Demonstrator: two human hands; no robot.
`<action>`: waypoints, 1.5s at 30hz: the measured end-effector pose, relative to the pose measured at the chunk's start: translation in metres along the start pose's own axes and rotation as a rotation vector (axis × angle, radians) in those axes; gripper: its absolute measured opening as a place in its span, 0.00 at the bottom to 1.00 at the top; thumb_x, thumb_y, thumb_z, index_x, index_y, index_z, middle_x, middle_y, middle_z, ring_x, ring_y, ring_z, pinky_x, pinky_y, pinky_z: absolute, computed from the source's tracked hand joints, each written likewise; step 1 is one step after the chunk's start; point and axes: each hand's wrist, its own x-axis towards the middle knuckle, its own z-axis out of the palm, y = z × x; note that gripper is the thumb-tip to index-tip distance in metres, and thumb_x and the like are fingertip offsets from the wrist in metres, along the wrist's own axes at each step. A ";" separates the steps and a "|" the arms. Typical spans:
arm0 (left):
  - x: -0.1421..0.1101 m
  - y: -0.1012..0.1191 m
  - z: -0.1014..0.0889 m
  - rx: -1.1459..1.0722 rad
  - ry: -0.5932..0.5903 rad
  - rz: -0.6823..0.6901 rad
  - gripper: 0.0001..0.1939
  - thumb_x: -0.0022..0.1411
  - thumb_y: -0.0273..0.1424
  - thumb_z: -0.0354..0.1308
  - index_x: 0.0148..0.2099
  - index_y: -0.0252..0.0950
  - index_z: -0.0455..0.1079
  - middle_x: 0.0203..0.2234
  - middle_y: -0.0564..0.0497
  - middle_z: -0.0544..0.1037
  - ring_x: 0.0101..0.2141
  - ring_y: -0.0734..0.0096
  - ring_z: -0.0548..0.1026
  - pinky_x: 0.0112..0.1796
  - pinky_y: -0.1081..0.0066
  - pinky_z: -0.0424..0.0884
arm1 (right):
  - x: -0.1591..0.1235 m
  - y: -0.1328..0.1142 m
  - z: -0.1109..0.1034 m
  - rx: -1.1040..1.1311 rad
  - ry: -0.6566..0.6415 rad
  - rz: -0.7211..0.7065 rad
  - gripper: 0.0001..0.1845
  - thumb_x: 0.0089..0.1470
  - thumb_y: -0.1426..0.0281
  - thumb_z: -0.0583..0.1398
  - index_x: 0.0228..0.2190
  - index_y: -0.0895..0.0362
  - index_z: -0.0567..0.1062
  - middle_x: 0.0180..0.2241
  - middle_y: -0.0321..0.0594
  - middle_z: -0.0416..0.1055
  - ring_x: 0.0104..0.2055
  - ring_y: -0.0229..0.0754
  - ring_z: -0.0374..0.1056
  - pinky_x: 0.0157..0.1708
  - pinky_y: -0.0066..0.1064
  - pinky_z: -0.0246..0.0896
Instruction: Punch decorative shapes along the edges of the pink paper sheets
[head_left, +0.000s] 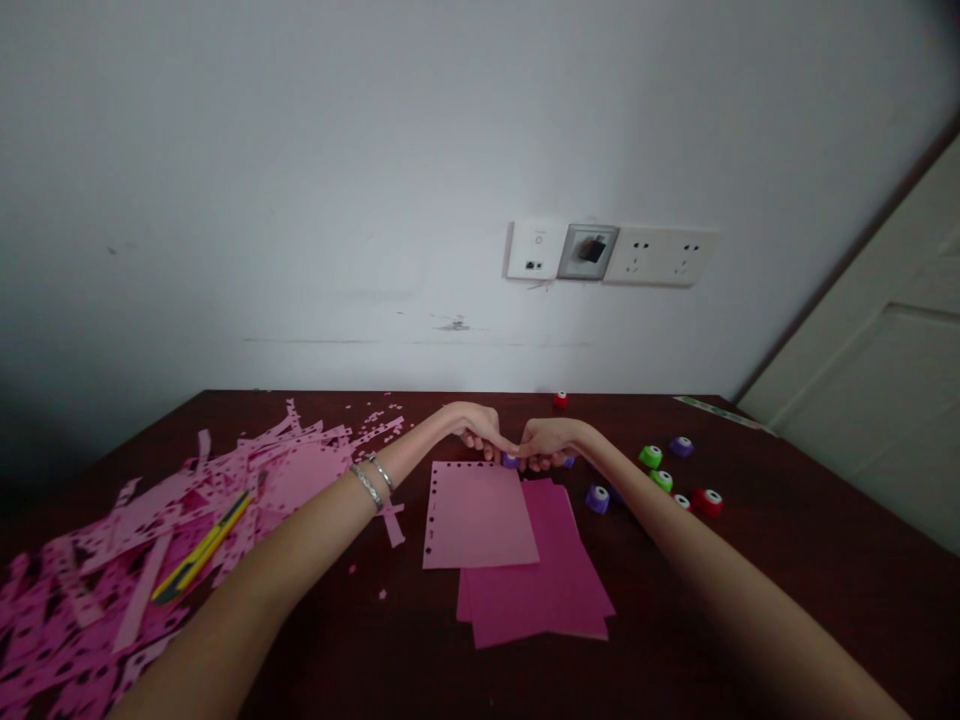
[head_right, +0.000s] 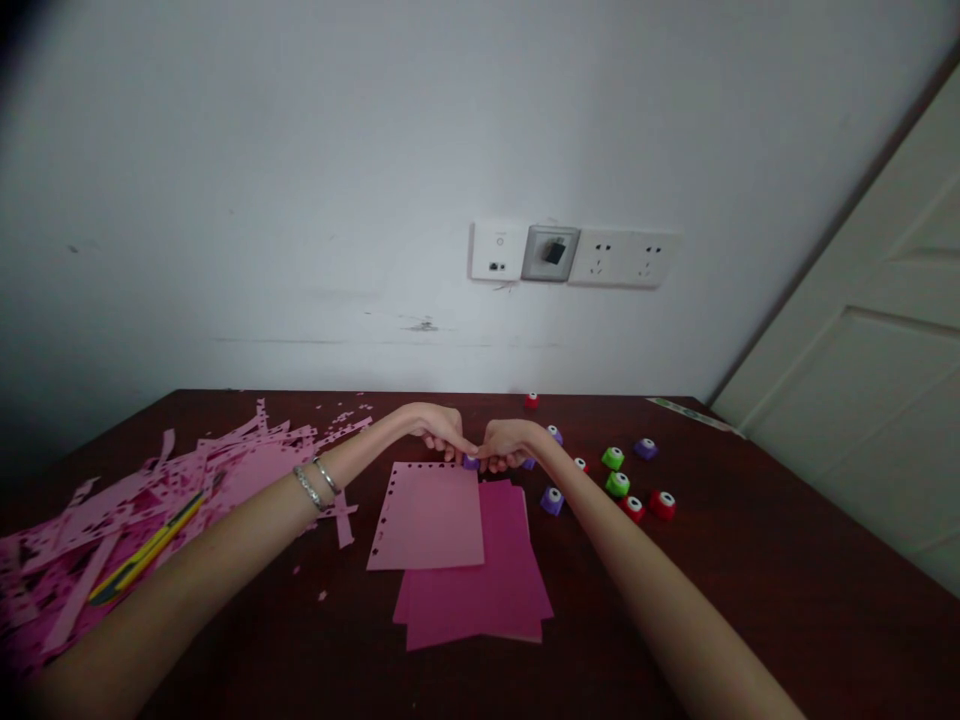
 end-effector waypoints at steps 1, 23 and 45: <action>0.002 0.000 -0.001 -0.011 -0.018 -0.002 0.21 0.33 0.48 0.66 0.20 0.33 0.74 0.20 0.46 0.73 0.17 0.80 0.57 0.18 0.76 0.52 | 0.002 0.000 -0.001 0.002 -0.019 0.010 0.20 0.47 0.58 0.59 0.17 0.62 0.70 0.12 0.33 0.62 0.13 0.28 0.54 0.12 0.20 0.43; -0.005 -0.019 0.023 -0.072 0.289 0.145 0.27 0.37 0.55 0.61 0.21 0.33 0.69 0.16 0.52 0.68 0.16 0.80 0.58 0.18 0.74 0.54 | 0.001 -0.007 0.000 -0.030 0.042 0.017 0.13 0.48 0.72 0.58 0.15 0.61 0.71 0.11 0.31 0.61 0.13 0.28 0.51 0.13 0.21 0.44; -0.038 -0.048 0.063 0.532 0.630 0.236 0.25 0.42 0.47 0.62 0.38 0.34 0.66 0.31 0.49 0.70 0.32 0.67 0.67 0.28 0.73 0.58 | 0.003 0.024 0.028 -0.336 0.547 -0.506 0.12 0.41 0.72 0.60 0.32 0.62 0.76 0.29 0.42 0.74 0.31 0.40 0.67 0.30 0.27 0.59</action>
